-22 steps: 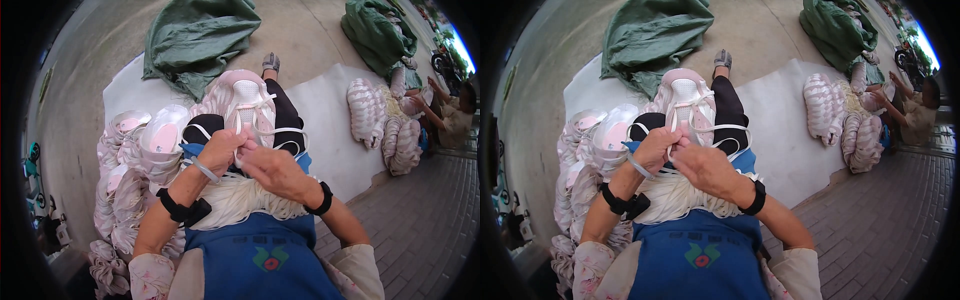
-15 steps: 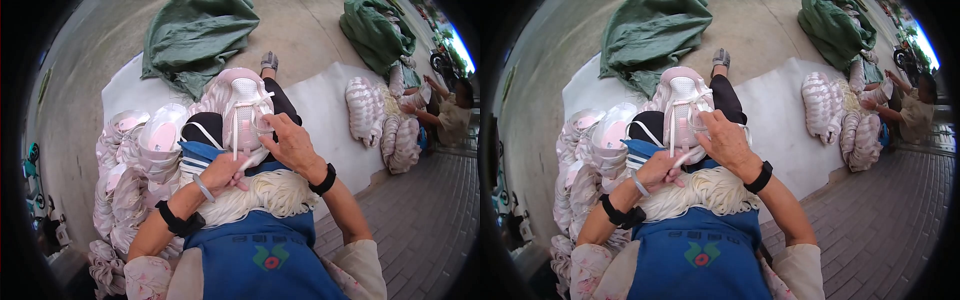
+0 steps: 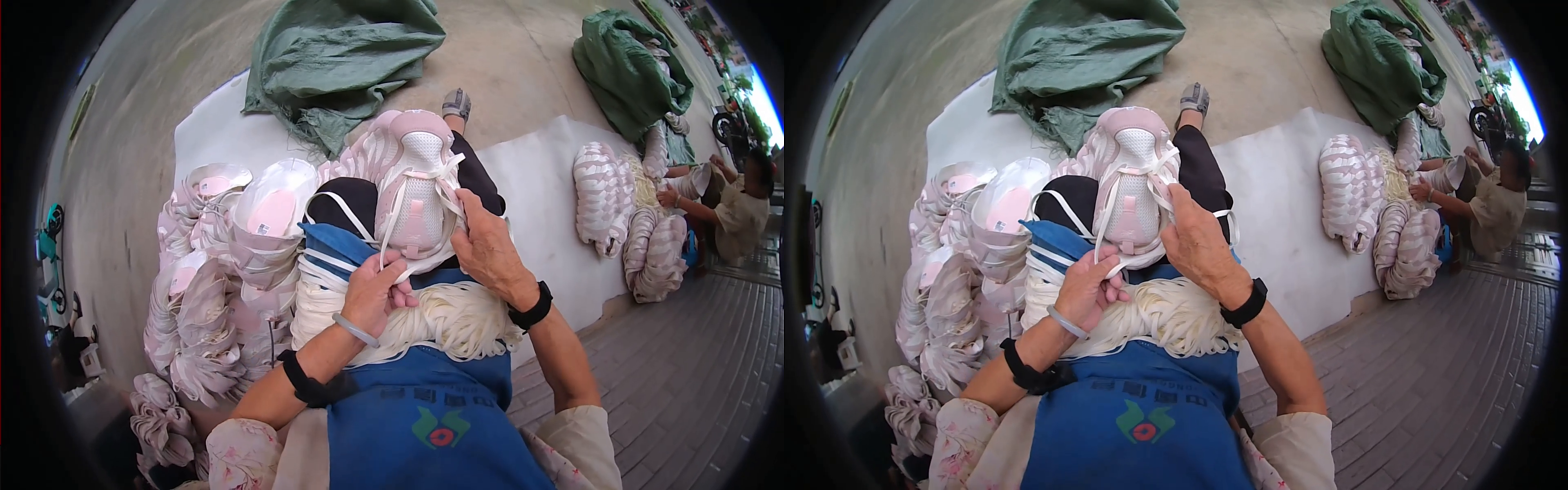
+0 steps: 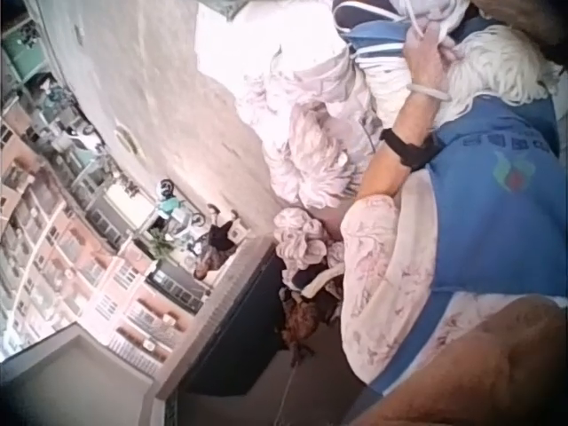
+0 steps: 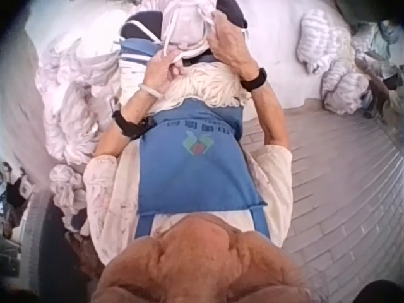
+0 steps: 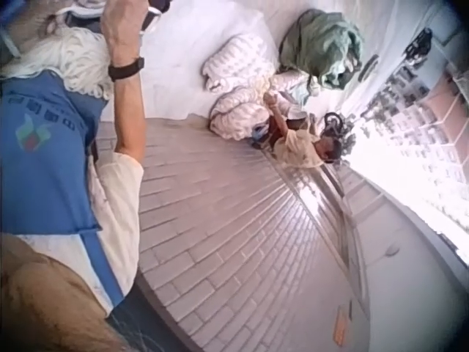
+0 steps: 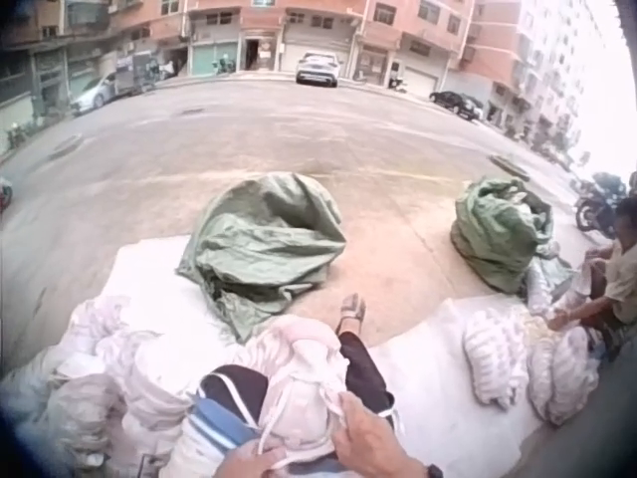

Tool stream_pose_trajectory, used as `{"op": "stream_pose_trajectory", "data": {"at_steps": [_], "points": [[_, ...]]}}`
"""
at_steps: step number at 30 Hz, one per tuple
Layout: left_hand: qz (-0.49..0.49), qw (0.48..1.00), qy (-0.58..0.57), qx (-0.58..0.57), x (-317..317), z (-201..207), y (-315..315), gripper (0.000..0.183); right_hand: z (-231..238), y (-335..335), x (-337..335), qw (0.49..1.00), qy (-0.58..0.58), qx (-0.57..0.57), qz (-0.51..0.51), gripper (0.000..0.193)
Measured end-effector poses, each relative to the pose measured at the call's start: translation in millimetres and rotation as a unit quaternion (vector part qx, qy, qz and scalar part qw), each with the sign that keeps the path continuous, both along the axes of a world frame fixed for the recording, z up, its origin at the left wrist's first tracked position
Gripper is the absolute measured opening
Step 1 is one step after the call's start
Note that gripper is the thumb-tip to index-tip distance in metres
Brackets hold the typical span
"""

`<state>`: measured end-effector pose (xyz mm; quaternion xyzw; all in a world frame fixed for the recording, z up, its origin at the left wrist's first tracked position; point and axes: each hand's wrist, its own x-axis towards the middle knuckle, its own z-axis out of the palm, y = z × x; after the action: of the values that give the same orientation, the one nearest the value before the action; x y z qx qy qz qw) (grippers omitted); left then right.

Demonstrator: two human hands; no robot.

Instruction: Insert and thread laces through the eyelets of pink and white sneakers.

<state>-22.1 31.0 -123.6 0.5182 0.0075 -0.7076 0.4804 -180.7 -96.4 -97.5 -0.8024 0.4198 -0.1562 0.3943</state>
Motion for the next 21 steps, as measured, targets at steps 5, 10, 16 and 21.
{"op": "stream_pose_trajectory", "data": {"at_steps": [5,10,16,21], "points": [[0.040,0.996,0.084,-0.015,5.2,0.2,-6.0,0.019,9.1,10.5,12.8,0.996,-0.021,-0.079,0.026,0.041],[0.108,0.978,0.180,-0.015,1.3,-7.7,-7.8,0.010,22.4,14.9,19.9,0.999,0.008,-0.035,0.022,0.043],[0.073,0.966,0.241,-0.055,9.3,-20.8,-13.9,0.018,18.6,7.7,9.8,0.996,0.016,-0.084,0.013,0.043],[0.060,0.978,0.197,-0.034,0.9,-27.4,-16.8,0.020,11.0,5.0,6.1,0.999,0.035,-0.019,-0.013,0.041]]}}
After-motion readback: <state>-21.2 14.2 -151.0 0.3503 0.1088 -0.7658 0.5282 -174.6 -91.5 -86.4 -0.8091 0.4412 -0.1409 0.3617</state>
